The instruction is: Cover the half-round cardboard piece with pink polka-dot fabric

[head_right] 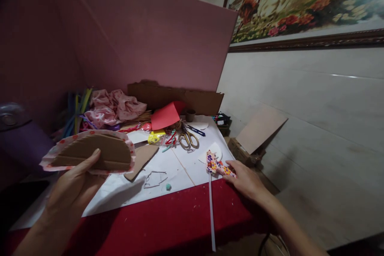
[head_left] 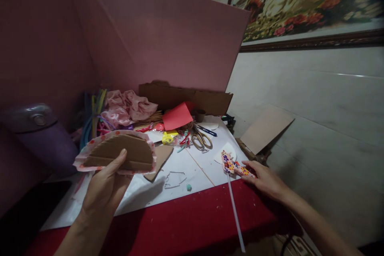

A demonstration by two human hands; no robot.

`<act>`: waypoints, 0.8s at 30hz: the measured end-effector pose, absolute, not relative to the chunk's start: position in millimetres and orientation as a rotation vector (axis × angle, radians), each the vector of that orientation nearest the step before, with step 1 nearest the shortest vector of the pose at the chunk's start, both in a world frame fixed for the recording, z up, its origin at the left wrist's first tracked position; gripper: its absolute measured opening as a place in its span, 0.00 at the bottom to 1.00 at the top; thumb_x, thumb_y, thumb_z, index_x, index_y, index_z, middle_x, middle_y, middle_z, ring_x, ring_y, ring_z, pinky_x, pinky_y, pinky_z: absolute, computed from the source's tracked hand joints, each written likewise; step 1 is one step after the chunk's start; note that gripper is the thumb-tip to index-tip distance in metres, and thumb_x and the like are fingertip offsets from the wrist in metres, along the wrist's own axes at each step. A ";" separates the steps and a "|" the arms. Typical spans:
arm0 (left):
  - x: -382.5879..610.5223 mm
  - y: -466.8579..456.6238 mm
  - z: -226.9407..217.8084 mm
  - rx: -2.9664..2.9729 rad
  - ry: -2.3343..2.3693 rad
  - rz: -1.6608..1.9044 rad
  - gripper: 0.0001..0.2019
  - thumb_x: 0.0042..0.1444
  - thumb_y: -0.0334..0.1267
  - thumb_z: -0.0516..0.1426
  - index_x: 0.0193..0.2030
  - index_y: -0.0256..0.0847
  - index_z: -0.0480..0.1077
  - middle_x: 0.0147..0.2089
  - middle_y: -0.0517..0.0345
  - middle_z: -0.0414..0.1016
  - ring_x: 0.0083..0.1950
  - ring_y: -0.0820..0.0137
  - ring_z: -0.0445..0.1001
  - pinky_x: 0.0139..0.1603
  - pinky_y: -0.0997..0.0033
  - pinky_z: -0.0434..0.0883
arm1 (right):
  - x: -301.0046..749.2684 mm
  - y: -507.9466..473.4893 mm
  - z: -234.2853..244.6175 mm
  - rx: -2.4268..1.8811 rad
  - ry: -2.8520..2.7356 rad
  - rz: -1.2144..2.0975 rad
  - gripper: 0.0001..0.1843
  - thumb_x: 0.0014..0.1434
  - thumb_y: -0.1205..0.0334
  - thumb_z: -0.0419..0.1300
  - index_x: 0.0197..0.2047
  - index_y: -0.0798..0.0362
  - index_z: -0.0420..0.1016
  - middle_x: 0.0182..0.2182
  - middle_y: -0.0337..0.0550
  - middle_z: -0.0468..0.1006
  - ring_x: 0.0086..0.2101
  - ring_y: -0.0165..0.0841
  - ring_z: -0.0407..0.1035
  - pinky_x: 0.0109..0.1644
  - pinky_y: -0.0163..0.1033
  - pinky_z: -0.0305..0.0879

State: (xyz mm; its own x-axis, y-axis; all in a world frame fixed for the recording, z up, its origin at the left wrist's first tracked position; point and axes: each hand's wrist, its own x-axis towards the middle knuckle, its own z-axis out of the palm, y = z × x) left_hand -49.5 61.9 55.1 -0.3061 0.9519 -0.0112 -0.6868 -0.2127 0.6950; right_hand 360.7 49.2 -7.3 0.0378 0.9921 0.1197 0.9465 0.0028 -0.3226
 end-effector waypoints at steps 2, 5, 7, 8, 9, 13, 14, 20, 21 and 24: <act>-52.4 63.0 54.9 0.520 0.719 1.771 0.16 0.56 0.20 0.53 0.44 0.41 0.75 0.45 0.56 0.81 0.44 0.68 0.79 0.49 0.63 0.75 | 376.0 42.6 -8.1 -1.994 -1.884 0.169 0.24 0.58 0.50 0.49 0.49 0.55 0.73 0.47 0.53 0.77 0.45 0.43 0.73 0.46 0.42 0.69; -59.4 65.6 56.1 0.497 0.692 1.795 0.16 0.56 0.20 0.53 0.44 0.42 0.75 0.43 0.58 0.82 0.43 0.69 0.79 0.48 0.64 0.75 | 398.2 26.4 -6.1 -1.999 -1.747 0.082 0.24 0.57 0.49 0.47 0.42 0.56 0.76 0.43 0.57 0.79 0.43 0.47 0.73 0.45 0.48 0.69; -63.1 66.7 57.6 0.462 0.676 1.831 0.16 0.57 0.21 0.52 0.44 0.43 0.75 0.42 0.60 0.82 0.42 0.70 0.80 0.48 0.66 0.76 | 401.5 16.0 -1.5 -1.992 -1.692 0.034 0.22 0.55 0.47 0.49 0.38 0.54 0.76 0.40 0.56 0.80 0.41 0.49 0.74 0.45 0.51 0.69; -64.0 66.7 58.2 0.445 0.672 1.848 0.17 0.57 0.21 0.52 0.44 0.43 0.75 0.41 0.61 0.82 0.42 0.70 0.80 0.47 0.67 0.76 | 397.7 12.3 1.8 -1.974 -1.685 0.022 0.21 0.55 0.47 0.50 0.38 0.53 0.76 0.40 0.54 0.80 0.40 0.49 0.74 0.44 0.51 0.69; -64.1 66.3 58.5 0.436 0.672 1.864 0.17 0.57 0.20 0.52 0.45 0.44 0.75 0.41 0.61 0.82 0.41 0.71 0.80 0.47 0.68 0.76 | 390.0 10.0 5.8 -1.947 -1.661 0.004 0.20 0.55 0.47 0.50 0.37 0.51 0.76 0.39 0.52 0.80 0.39 0.48 0.74 0.42 0.50 0.69; -56.6 61.1 54.3 0.493 0.658 1.817 0.17 0.56 0.22 0.54 0.47 0.44 0.74 0.44 0.59 0.82 0.44 0.69 0.79 0.46 0.67 0.76 | 327.8 12.9 27.9 -1.703 -1.802 0.132 0.15 0.59 0.50 0.53 0.37 0.49 0.76 0.39 0.48 0.79 0.39 0.42 0.73 0.41 0.43 0.68; -53.5 59.4 52.2 0.514 0.645 1.693 0.17 0.57 0.23 0.54 0.47 0.46 0.74 0.44 0.60 0.82 0.44 0.70 0.79 0.46 0.68 0.76 | 307.9 15.7 34.7 -1.625 -1.856 0.210 0.13 0.60 0.52 0.53 0.38 0.48 0.75 0.40 0.47 0.78 0.41 0.41 0.73 0.42 0.41 0.68; -36.3 50.6 41.6 0.599 0.629 1.412 0.12 0.54 0.26 0.58 0.46 0.36 0.76 0.44 0.48 0.81 0.45 0.63 0.77 0.47 0.64 0.74 | 205.8 39.3 69.5 -1.157 -2.039 0.421 0.07 0.61 0.62 0.56 0.42 0.50 0.73 0.41 0.45 0.76 0.41 0.37 0.70 0.41 0.40 0.67; -34.2 49.5 40.5 0.613 0.621 1.414 0.13 0.54 0.26 0.59 0.46 0.38 0.76 0.44 0.51 0.81 0.46 0.65 0.77 0.48 0.66 0.73 | 194.1 43.3 72.1 -1.093 -2.055 0.400 0.07 0.60 0.63 0.57 0.42 0.50 0.73 0.41 0.45 0.75 0.41 0.37 0.69 0.42 0.40 0.66; -29.9 46.7 36.7 0.653 0.590 1.412 0.14 0.53 0.26 0.60 0.46 0.41 0.76 0.43 0.56 0.82 0.45 0.68 0.77 0.47 0.69 0.72 | 165.8 52.1 74.1 -0.990 -2.097 0.266 0.07 0.59 0.66 0.57 0.42 0.51 0.71 0.38 0.46 0.74 0.39 0.38 0.68 0.42 0.42 0.65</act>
